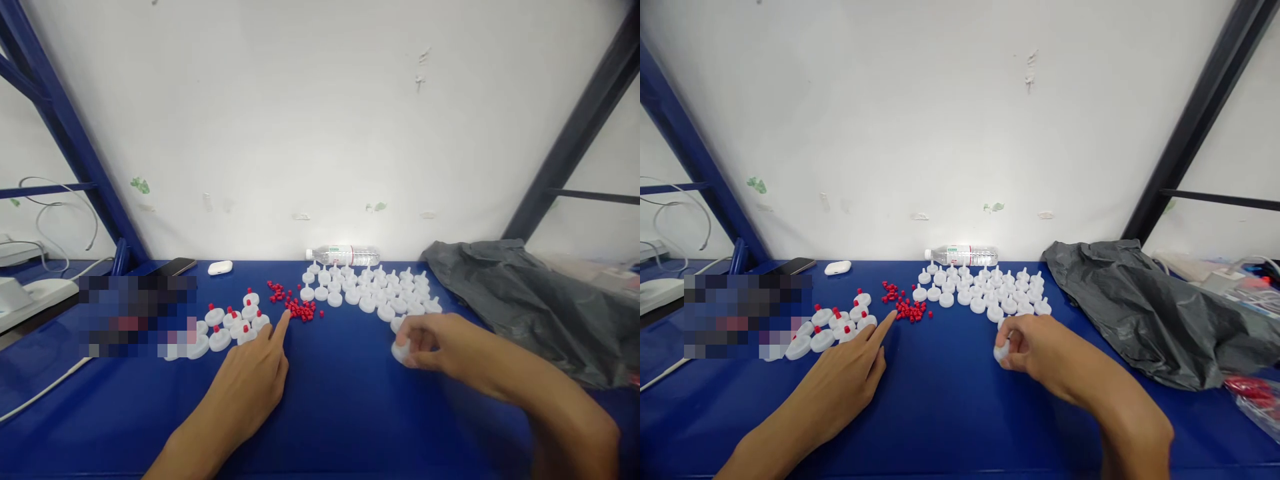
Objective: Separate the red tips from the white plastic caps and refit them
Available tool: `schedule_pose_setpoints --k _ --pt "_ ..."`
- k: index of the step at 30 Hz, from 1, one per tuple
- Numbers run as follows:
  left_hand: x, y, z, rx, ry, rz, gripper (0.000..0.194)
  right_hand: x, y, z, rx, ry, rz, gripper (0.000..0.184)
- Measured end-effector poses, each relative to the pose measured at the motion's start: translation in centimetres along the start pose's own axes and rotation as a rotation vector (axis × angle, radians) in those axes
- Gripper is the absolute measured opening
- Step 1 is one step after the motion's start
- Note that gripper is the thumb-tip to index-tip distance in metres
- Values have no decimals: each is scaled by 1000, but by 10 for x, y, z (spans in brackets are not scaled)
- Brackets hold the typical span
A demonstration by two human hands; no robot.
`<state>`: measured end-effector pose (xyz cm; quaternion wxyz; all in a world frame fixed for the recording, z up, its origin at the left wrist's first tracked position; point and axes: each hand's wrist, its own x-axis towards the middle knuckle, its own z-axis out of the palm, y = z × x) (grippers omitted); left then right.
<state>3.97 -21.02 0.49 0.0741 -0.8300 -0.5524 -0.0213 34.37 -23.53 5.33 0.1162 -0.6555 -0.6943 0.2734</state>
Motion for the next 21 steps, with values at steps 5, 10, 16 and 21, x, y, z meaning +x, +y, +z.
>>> schedule_pose_setpoints --k 5,10,16,21 --pt "2 2 -3 130 -22 66 60 2 -15 17 73 -96 -162 24" --pt "2 0 0 111 -42 76 59 5 -13 20 69 -73 -87 34" --pt "0 -1 -2 115 -38 74 57 11 -12 21 47 -84 -13 49" --pt "1 -1 -4 36 -55 -8 56 15 -15 27 51 -89 -79 32"
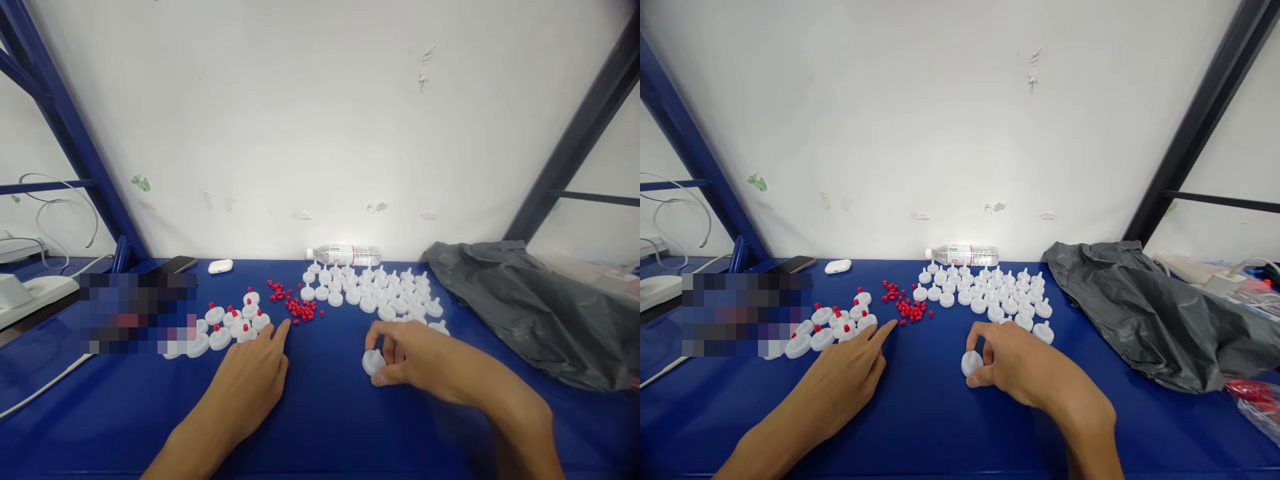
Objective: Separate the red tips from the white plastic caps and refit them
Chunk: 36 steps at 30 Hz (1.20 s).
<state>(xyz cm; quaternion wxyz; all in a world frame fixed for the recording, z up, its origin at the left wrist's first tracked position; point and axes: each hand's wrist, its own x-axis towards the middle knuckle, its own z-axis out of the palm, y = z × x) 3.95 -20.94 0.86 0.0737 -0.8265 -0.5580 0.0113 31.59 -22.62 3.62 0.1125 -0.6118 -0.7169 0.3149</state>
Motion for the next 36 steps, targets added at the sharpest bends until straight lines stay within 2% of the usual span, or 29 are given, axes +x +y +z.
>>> schedule_pose_setpoints --k 5,14,19,23,31,36 --pt "0 -1 1 -77 29 4 54 -1 -3 0 -27 -6 1 24" --pt "-3 -2 0 -246 72 53 33 0 -6 0 -55 14 13 26" --pt "-6 -1 -5 -349 109 95 29 -2 -8 0 -64 9 8 22" --pt "-4 -4 -2 -411 104 103 22 -5 -15 -1 -109 66 -68 17" --pt "1 -9 5 -416 82 87 21 -7 -35 5 -104 133 -189 14" --pt "2 -9 6 -556 161 114 17 -7 -44 9 -152 199 -274 25"
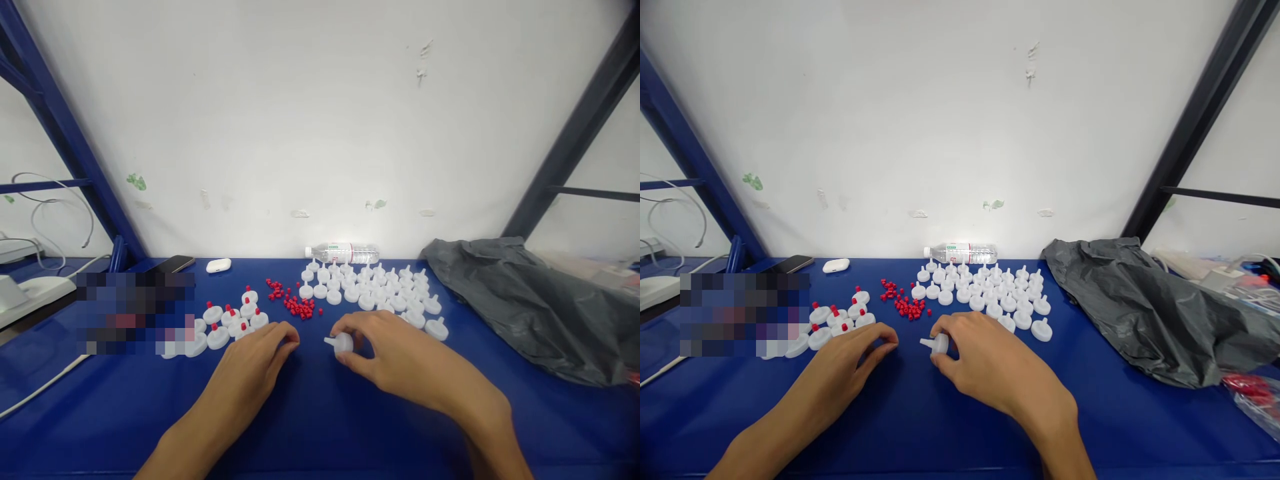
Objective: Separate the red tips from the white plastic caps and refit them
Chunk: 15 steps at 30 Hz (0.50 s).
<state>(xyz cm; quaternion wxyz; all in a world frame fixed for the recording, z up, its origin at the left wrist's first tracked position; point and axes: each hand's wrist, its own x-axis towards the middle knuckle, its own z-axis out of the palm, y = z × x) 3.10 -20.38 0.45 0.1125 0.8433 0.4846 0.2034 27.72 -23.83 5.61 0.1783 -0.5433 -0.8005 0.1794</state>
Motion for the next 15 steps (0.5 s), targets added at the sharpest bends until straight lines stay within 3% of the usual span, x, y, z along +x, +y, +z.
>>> schedule_pose_setpoints --k 4,9,15 --pt "1 2 -1 -141 152 75 12 0 -6 3 -1 24 -48 32" --pt "-2 10 -7 -241 325 137 6 4 -11 7 -2 27 -86 29" --pt "-4 15 -8 -302 318 174 4 6 -15 10 -20 63 -146 29"
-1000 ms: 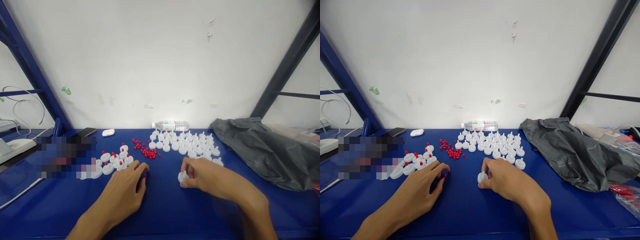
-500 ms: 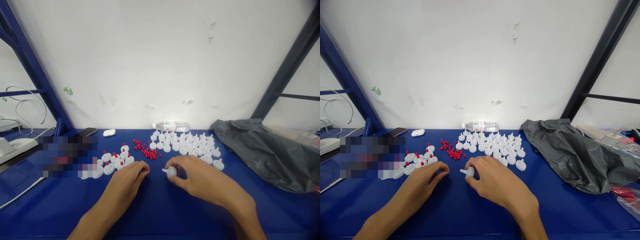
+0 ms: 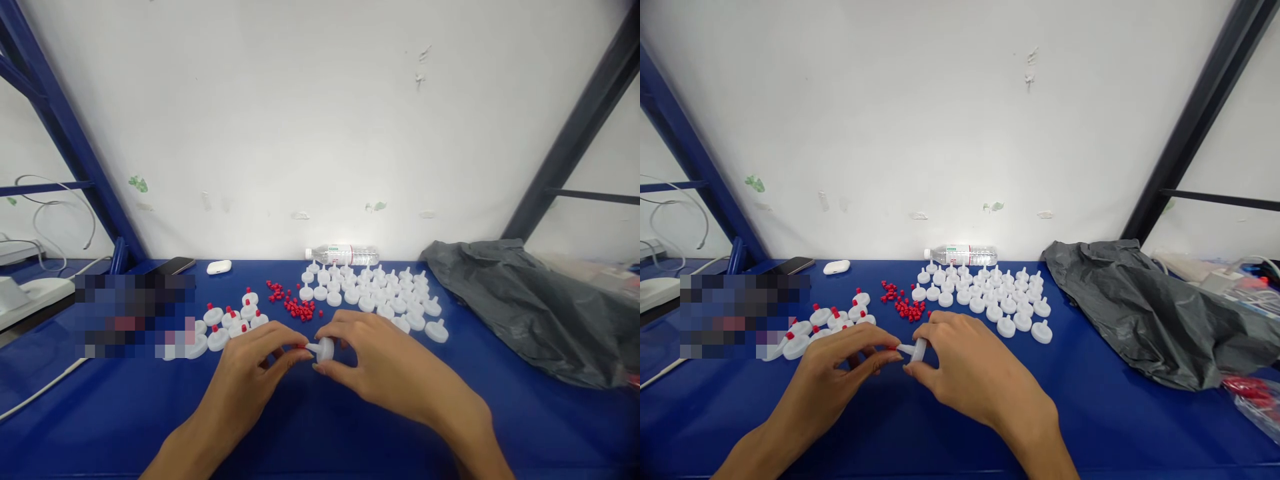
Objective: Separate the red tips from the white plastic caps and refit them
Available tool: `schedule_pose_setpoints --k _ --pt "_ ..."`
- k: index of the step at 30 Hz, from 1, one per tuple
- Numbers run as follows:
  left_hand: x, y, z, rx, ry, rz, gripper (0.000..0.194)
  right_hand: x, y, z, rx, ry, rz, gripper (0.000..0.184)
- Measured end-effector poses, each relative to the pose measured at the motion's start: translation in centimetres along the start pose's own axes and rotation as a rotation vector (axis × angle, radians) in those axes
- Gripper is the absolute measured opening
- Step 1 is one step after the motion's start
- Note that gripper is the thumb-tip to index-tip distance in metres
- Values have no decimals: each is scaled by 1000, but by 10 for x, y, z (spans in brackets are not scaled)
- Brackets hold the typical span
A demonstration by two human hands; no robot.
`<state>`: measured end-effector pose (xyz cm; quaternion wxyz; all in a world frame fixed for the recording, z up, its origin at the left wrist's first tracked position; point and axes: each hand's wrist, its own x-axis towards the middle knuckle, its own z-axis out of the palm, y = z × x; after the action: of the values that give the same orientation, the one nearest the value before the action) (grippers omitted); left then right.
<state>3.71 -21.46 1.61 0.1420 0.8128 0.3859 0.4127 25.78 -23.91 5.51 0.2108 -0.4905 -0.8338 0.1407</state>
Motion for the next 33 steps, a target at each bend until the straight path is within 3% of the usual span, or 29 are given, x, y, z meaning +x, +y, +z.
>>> schedule_pose_setpoints --k 10,17,23,30,33 --pt "-1 -8 2 107 35 96 14 2 -6 -2 21 39 -60 31" --pt "-1 -1 -3 86 -195 78 29 -2 -3 -2 86 70 -104 39" --pt "-1 11 -11 -73 -273 -16 35 -1 -9 -1 122 91 -119 39" --pt "3 12 -12 8 -171 -154 27 3 -4 2 43 55 -104 43" --pt "4 6 -13 74 -132 -143 23 2 3 -3 2 87 -43 46"
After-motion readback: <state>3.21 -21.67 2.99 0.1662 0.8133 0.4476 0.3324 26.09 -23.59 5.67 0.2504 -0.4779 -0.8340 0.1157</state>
